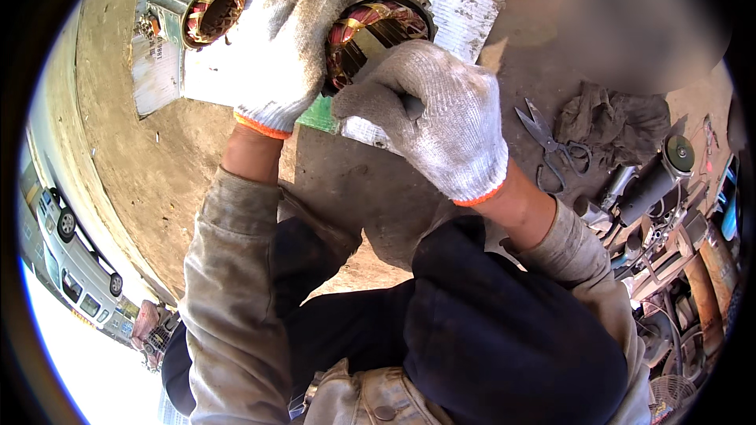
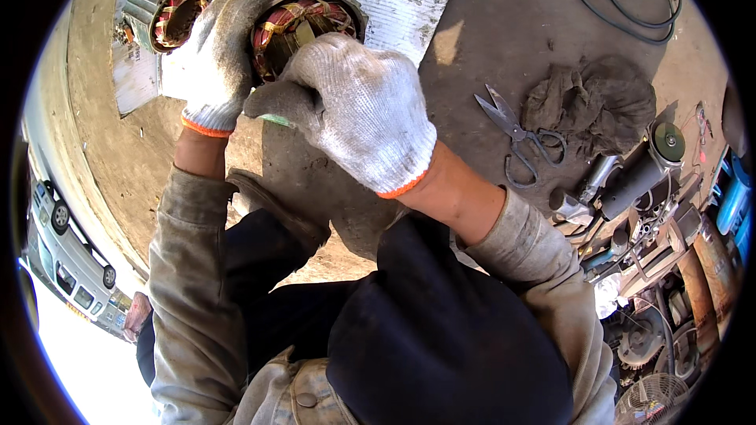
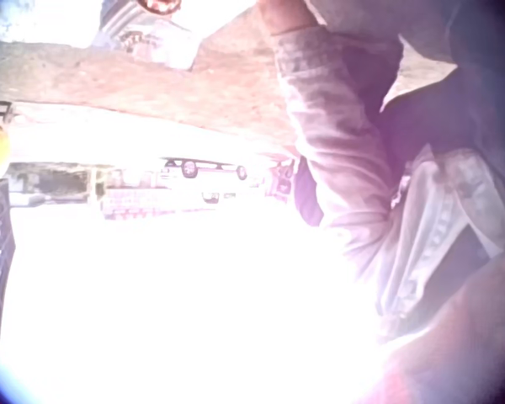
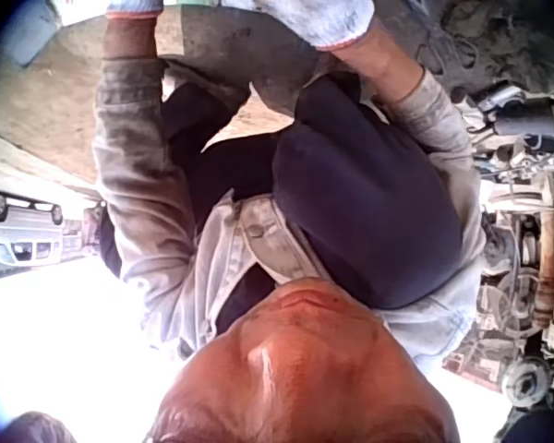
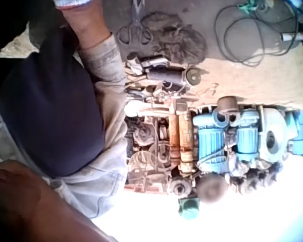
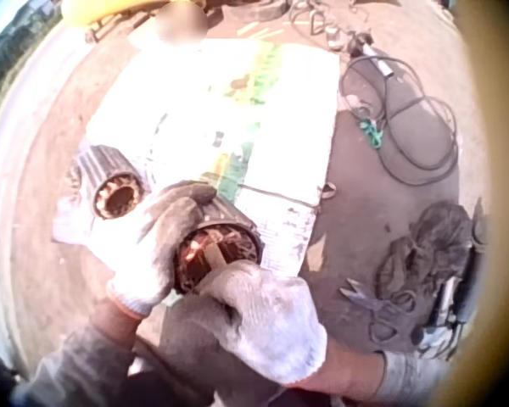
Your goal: The person sits on the ground and uses pliers to cut wires on a motor stator, then uses a flat metal tool to scrape and clean the copper windings. The person handles the stator and tools directly with gloved hands.
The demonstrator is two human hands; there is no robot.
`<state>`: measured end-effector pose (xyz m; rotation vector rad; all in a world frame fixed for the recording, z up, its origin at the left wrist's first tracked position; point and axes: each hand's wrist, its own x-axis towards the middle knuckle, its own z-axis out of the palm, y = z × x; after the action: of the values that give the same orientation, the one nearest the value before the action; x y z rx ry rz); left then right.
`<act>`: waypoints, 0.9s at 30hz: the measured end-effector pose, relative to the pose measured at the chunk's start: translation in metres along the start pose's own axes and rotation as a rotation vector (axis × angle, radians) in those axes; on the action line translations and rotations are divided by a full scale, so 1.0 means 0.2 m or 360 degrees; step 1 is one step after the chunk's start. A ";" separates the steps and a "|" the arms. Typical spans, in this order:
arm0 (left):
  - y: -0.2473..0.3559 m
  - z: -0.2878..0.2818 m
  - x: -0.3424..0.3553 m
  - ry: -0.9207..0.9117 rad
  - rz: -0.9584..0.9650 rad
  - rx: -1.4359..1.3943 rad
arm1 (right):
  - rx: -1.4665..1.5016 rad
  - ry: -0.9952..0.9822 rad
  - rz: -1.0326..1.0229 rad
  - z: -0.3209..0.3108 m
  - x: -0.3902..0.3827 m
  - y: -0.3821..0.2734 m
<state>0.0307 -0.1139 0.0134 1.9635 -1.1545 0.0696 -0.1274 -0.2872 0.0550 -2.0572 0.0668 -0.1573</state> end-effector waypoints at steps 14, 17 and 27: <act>0.13 -0.03 0.05 -0.0004 -0.0251 -0.0026 | 0.0168 0.0101 0.0055 -0.04 0.01 -0.02; 0.15 -0.02 0.05 -0.0013 -0.0274 -0.0031 | 0.0230 0.0160 0.0097 -0.02 0.01 -0.02; 0.10 0.01 0.03 0.0127 -0.0176 -0.0130 | 0.0247 0.0164 0.0272 -0.03 0.03 -0.02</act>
<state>0.0188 -0.1246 0.0272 1.9308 -0.9805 0.0419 -0.1233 -0.2917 0.0612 -1.8780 0.2848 -0.1569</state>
